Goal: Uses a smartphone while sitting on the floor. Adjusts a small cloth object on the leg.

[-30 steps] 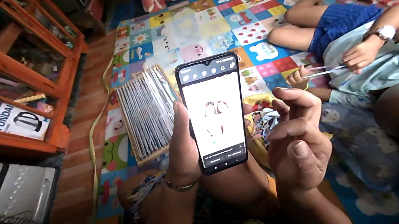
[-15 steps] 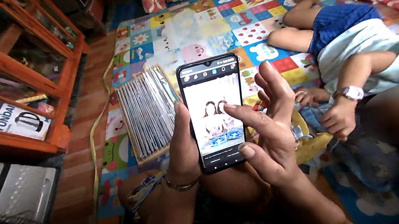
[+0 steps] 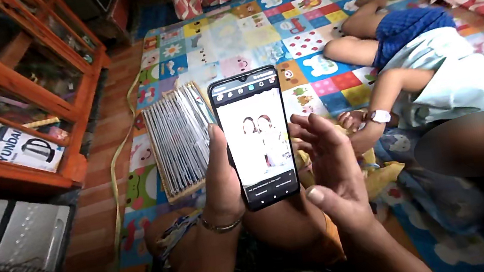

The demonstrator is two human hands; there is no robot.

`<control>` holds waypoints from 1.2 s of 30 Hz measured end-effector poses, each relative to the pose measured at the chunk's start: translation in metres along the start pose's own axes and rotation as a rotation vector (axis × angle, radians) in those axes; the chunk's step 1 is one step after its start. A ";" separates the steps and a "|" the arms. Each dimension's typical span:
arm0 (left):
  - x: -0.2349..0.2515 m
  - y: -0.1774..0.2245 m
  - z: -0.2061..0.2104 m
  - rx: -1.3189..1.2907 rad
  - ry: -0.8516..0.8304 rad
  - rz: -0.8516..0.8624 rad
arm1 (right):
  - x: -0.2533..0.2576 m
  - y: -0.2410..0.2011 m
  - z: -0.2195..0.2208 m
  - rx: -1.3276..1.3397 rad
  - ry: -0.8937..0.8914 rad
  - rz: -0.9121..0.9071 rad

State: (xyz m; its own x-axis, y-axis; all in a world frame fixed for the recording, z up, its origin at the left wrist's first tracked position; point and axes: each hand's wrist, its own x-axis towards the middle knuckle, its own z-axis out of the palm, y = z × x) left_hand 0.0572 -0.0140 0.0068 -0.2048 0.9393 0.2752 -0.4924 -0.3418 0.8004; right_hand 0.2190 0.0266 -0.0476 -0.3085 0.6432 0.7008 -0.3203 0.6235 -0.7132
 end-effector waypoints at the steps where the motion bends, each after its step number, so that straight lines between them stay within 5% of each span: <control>1: 0.001 0.000 0.001 -0.021 0.005 0.006 | -0.001 -0.001 0.002 -0.026 -0.025 0.014; 7: 0.008 -0.004 0.001 -0.201 -0.185 -0.047 | -0.006 -0.009 0.016 -0.384 -0.031 0.054; 14: 0.006 -0.009 0.000 0.047 -0.145 -0.009 | -0.001 -0.006 0.016 -0.526 -0.012 0.159; 21: 0.015 -0.006 -0.006 0.197 -0.297 -0.084 | -0.018 0.017 -0.030 -0.349 0.055 0.458; 27: 0.009 -0.003 -0.025 0.116 -0.306 0.044 | -0.049 0.064 -0.092 -0.601 0.360 0.680; 33: -0.019 0.011 -0.081 0.152 -0.179 0.155 | -0.106 0.108 -0.159 -0.723 0.597 0.886; 36: -0.045 0.013 -0.128 0.450 0.036 0.109 | -0.134 0.118 -0.179 -0.731 0.655 0.957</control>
State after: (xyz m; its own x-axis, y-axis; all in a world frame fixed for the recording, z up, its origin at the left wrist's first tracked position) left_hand -0.0480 -0.0641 -0.0632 -0.2682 0.8942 0.3585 -0.0522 -0.3851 0.9214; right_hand 0.3827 0.0934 -0.2284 0.4015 0.9143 -0.0539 0.3805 -0.2200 -0.8982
